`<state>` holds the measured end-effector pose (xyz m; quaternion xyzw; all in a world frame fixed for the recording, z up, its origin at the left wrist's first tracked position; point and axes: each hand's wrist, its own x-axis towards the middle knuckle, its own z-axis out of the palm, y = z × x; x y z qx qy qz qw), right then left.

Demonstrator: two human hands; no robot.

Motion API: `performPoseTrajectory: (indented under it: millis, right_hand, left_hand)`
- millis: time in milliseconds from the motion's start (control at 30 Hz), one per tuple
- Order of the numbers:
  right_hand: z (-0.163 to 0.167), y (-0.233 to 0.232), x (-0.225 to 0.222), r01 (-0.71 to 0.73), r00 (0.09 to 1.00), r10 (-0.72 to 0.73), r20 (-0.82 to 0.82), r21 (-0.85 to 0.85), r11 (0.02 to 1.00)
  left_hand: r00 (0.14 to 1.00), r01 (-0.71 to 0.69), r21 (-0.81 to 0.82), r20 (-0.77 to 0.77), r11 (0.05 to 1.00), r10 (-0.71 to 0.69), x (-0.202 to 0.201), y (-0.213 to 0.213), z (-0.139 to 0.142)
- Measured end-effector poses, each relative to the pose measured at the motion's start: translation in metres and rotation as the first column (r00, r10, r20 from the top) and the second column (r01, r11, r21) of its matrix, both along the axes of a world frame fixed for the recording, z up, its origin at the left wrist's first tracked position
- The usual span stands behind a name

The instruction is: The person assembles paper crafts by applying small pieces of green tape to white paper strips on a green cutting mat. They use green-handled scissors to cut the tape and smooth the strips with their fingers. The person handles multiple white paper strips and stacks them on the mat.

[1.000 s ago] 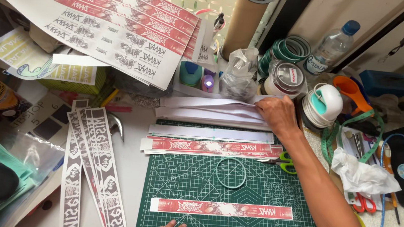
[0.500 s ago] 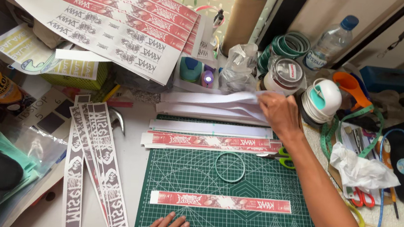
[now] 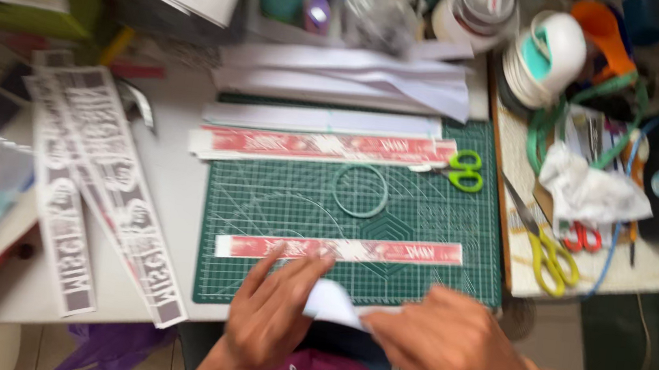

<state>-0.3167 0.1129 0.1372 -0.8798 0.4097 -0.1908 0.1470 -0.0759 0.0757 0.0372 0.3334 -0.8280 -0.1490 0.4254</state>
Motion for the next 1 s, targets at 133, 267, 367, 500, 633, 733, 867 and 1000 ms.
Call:
performPoseTrajectory:
  millis: [133,267,367,500,633,733,867,1000]
  right_hand:
    - [0.0,0.041,-0.034,0.117,0.988,-0.143,0.058,0.328,0.937]
    - [-0.02,0.057,-0.076,0.334,0.902,-0.432,-0.002,0.639,0.693]
    - [-0.052,0.067,-0.095,0.599,0.645,-0.731,-0.223,0.741,0.302]
    - [-0.103,0.074,-0.119,0.569,0.458,-0.884,-0.09,0.794,0.214]
    - [-0.136,0.085,-0.136,0.469,0.338,-0.94,0.058,0.855,0.221]
    - [-0.151,0.084,-0.14,0.44,0.255,-0.956,0.147,0.862,0.25]
    - [-0.16,0.077,-0.136,0.403,0.225,-0.945,0.236,0.861,0.311]
    - [-0.17,0.063,-0.126,0.503,0.134,-0.949,0.286,0.805,0.314]
  left_hand:
    - [0.965,0.204,0.052,-0.181,0.978,-0.192,0.015,0.016,0.006]
    - [0.982,0.191,0.318,-0.058,0.929,-0.182,0.036,0.032,-0.011]
    - [0.99,0.122,0.508,-0.001,0.853,-0.141,0.051,0.032,-0.03]
    - [0.989,0.086,0.735,0.02,0.672,-0.149,0.07,0.016,-0.054]
    - [0.999,-0.017,0.87,-0.004,0.493,0.041,0.084,0.015,-0.062]
    - [0.984,-0.071,0.881,-0.014,0.467,0.175,0.089,0.009,-0.066]
    - [0.926,-0.13,0.919,-0.022,0.373,0.377,0.09,0.001,-0.064]
    - [0.849,-0.168,0.934,-0.025,0.315,0.528,0.082,-0.003,-0.053]
